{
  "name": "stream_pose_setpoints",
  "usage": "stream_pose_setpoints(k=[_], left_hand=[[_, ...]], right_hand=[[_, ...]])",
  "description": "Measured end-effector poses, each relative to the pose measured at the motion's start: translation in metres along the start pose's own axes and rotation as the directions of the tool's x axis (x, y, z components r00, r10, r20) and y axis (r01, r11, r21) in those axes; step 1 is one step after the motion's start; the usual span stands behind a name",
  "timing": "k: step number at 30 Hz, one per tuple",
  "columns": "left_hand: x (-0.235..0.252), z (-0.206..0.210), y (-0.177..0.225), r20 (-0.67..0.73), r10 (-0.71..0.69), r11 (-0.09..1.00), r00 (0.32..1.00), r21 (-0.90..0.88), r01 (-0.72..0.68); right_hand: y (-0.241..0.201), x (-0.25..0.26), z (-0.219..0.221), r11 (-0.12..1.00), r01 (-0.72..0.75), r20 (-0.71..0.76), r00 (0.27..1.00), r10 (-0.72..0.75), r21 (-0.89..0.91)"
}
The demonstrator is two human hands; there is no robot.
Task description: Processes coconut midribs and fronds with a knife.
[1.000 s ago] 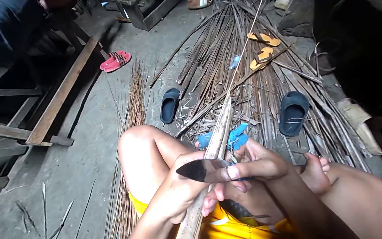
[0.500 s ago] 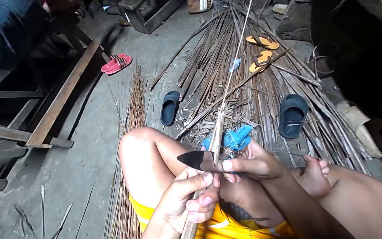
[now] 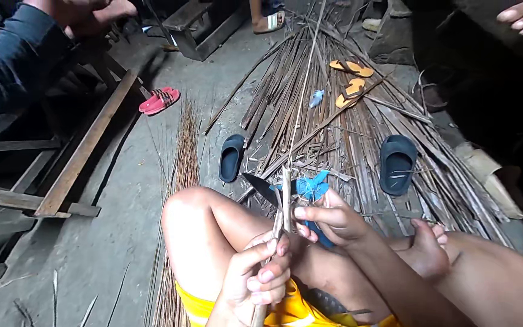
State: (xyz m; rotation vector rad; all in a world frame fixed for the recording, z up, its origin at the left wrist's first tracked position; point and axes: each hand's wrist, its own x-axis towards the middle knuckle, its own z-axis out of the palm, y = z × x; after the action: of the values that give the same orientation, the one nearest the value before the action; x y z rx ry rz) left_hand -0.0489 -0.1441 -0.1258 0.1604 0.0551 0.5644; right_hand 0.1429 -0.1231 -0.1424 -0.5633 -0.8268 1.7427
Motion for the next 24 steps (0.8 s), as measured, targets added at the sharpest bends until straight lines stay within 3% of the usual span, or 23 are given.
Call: stream_pose_setpoints(k=[4,7,9,13,17,22,24], left_hand=[[0.001,-0.004,-0.001,-0.009,-0.007,1.000,1.000,0.001,0.007],[-0.007,-0.006,-0.005,-0.010,-0.026,0.995,1.000,0.099,0.027],[-0.013,-0.011,-0.006,-0.028,-0.024,0.996,0.999,0.084,0.026],[-0.009,-0.023,-0.002,-0.047,-0.015,0.999,0.999,-0.051,0.012],[0.001,-0.014,0.003,-0.065,-0.033,0.999,0.997,0.019,0.035],[0.007,-0.004,-0.004,-0.154,-0.006,0.991,0.988,0.129,0.026],[0.005,0.003,-0.006,-0.251,0.021,0.972,0.968,0.233,0.039]], right_hand=[[-0.005,0.003,-0.004,0.999,-0.008,-0.119,0.993,0.004,-0.037],[-0.022,0.008,-0.018,0.991,-0.029,-0.412,0.911,-0.027,-0.130],[-0.029,0.007,-0.037,0.986,0.008,-0.452,0.888,-0.083,-0.167],[-0.031,0.000,-0.027,0.975,-0.069,-0.314,0.949,-0.002,-0.212],[-0.021,-0.004,-0.017,0.970,-0.131,-0.056,0.991,0.122,-0.203],[-0.006,-0.004,-0.009,0.963,-0.263,0.162,0.949,0.269,-0.060],[-0.006,-0.004,-0.006,0.950,-0.312,0.177,0.934,0.312,-0.028]])
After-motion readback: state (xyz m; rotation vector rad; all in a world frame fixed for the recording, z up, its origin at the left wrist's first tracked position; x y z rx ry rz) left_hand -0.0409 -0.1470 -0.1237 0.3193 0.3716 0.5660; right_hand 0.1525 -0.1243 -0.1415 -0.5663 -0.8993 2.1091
